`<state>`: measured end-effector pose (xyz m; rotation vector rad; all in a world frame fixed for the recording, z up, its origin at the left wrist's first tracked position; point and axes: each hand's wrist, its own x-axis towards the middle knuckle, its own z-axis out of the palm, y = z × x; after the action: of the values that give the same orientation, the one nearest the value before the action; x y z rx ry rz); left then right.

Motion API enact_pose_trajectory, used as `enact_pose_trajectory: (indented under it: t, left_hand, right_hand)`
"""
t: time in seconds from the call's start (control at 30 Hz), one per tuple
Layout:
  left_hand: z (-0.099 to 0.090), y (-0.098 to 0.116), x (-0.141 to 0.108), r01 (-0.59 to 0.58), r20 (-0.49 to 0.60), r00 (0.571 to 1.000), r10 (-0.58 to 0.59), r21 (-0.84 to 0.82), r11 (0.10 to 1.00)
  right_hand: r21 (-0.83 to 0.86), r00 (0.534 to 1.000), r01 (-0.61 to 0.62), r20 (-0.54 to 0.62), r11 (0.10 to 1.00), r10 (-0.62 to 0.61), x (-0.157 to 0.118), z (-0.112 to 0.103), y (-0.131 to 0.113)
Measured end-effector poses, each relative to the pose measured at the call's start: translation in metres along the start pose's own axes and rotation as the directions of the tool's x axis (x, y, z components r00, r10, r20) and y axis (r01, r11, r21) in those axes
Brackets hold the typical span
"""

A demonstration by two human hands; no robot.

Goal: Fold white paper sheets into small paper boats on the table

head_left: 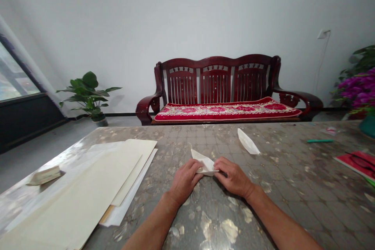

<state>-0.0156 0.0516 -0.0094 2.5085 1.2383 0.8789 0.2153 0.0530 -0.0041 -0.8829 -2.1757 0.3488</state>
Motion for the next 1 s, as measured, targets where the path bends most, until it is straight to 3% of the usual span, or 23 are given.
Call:
enact_pose_trajectory:
  t: [0.13,0.27,0.47,0.53,0.6,0.7,0.83,1.0]
  left_hand:
    - [0.002,-0.005,-0.003,0.037,-0.156,0.987,-0.046,-0.057,0.998]
    - [0.003,-0.013,-0.004,0.067,-0.33,0.939,-0.093,-0.088,0.994]
    - [0.005,-0.02,-0.004,0.068,-0.369,0.926,-0.078,-0.04,0.997]
    - [0.006,-0.02,-0.003,0.057,-0.359,0.931,-0.063,-0.027,0.998]
    - [0.006,-0.02,-0.002,0.052,-0.35,0.935,-0.056,-0.021,0.998]
    - [0.007,-0.021,-0.001,0.056,-0.345,0.937,-0.059,-0.018,0.998]
    - [0.007,-0.022,-0.001,0.047,-0.327,0.943,-0.052,-0.023,0.999]
    - [0.007,-0.023,-0.002,0.038,-0.271,0.961,-0.049,-0.045,0.998]
  right_hand:
    - [-0.03,0.988,0.035,-0.152,0.999,-0.039,0.0,0.0,0.002]
    - [-0.134,0.934,-0.004,-0.354,0.991,-0.044,0.003,-0.012,0.01]
    - [-0.278,0.746,-0.257,-0.666,0.926,0.007,0.006,-0.072,0.042]
    - [-0.305,0.681,-0.367,-0.731,0.879,0.03,0.0,-0.093,0.056]
    - [-0.342,0.651,-0.459,-0.757,0.82,0.049,-0.011,-0.109,0.072]
    - [-0.407,0.672,-0.564,-0.732,0.718,0.113,-0.033,-0.121,0.095]
    - [-0.447,0.68,-0.655,-0.701,0.609,0.216,-0.06,-0.12,0.119]
    - [-0.468,0.7,-0.671,-0.656,0.575,0.283,-0.072,-0.112,0.132]
